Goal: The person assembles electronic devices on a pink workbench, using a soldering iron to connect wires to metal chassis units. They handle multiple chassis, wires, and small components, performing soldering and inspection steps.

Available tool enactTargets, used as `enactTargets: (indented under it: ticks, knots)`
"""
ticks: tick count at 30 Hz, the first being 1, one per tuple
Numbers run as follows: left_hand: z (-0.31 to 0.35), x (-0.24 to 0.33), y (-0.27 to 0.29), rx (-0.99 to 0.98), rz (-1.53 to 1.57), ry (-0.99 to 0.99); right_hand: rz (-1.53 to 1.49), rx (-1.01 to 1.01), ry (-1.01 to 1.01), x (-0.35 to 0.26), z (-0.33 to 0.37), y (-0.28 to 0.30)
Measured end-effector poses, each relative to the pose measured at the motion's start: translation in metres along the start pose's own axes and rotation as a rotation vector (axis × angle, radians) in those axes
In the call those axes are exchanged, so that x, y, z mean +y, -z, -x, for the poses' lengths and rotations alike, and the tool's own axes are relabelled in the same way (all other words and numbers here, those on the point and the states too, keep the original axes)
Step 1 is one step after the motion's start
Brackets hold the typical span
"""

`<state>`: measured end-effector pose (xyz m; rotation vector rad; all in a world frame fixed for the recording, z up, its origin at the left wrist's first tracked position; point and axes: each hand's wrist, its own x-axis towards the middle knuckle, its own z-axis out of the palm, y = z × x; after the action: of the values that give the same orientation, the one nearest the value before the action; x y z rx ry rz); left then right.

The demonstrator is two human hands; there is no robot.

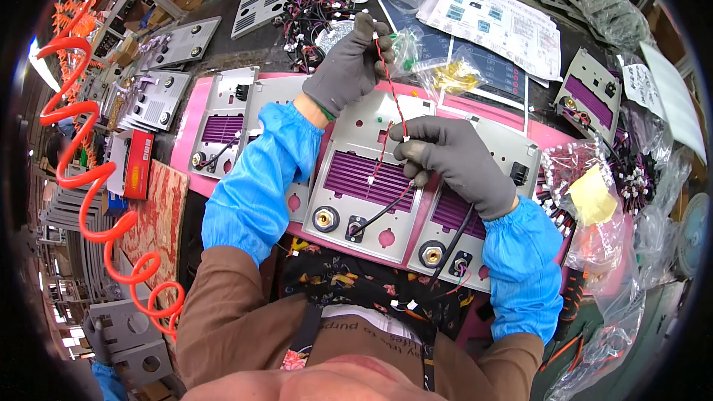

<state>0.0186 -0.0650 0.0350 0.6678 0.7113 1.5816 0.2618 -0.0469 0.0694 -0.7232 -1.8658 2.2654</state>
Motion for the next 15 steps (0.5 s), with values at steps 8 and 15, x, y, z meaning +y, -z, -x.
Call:
enactTargets:
  ticks: [8,15]
  knots:
    - [-0.0003,-0.001,-0.0006,0.007,0.013,-0.019,0.004,0.005,-0.006,0.0007,0.0005,-0.0012]
    - [-0.0046,-0.0051,0.0007,0.017,0.103,-0.017,-0.015,-0.012,-0.02,0.0021,-0.0002,0.0026]
